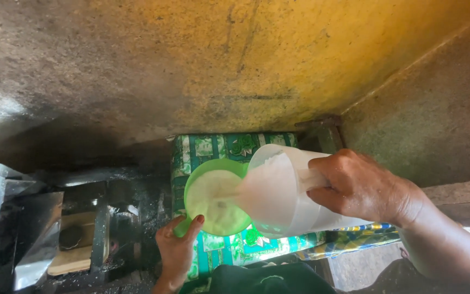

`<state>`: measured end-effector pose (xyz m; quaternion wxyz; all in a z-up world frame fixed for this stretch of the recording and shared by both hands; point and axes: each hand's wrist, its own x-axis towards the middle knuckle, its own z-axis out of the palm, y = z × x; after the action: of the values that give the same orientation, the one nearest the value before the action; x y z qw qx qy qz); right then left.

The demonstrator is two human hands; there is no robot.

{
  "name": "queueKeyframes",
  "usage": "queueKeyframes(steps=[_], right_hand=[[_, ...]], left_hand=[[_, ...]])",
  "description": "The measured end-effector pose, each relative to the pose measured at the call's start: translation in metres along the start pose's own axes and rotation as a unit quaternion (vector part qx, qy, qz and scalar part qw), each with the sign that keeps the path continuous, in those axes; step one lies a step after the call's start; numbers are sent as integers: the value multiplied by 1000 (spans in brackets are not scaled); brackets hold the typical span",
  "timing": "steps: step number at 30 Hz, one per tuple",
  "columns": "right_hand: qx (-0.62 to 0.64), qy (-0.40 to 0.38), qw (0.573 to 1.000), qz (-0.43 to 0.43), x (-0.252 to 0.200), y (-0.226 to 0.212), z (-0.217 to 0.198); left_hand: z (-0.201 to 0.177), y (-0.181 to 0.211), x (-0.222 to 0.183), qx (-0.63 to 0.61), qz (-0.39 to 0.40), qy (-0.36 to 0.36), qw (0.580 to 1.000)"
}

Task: The person pours white liquid between two pitchers multiple times and then places a white substance into a small plastic bag using a scoop.

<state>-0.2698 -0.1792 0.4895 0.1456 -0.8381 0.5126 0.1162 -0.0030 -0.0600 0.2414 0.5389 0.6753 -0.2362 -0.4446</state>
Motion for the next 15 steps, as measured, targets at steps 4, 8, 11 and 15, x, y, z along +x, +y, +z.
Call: queueKeyframes(steps=[4,8,11,15], right_hand=[[-37,-10,999,-9,4,-1,-1],[-35,-12,999,-3,4,-5,-5],[-36,-13,999,3,3,-7,-2],[-47,-4,999,-8,2,-11,1]], left_hand=[[-1,-26,7,-39,34,47,998],[2,-22,7,-86,78,26,993],[2,-38,13,-101,77,48,991],[2,-41,15,-137,52,50,988]])
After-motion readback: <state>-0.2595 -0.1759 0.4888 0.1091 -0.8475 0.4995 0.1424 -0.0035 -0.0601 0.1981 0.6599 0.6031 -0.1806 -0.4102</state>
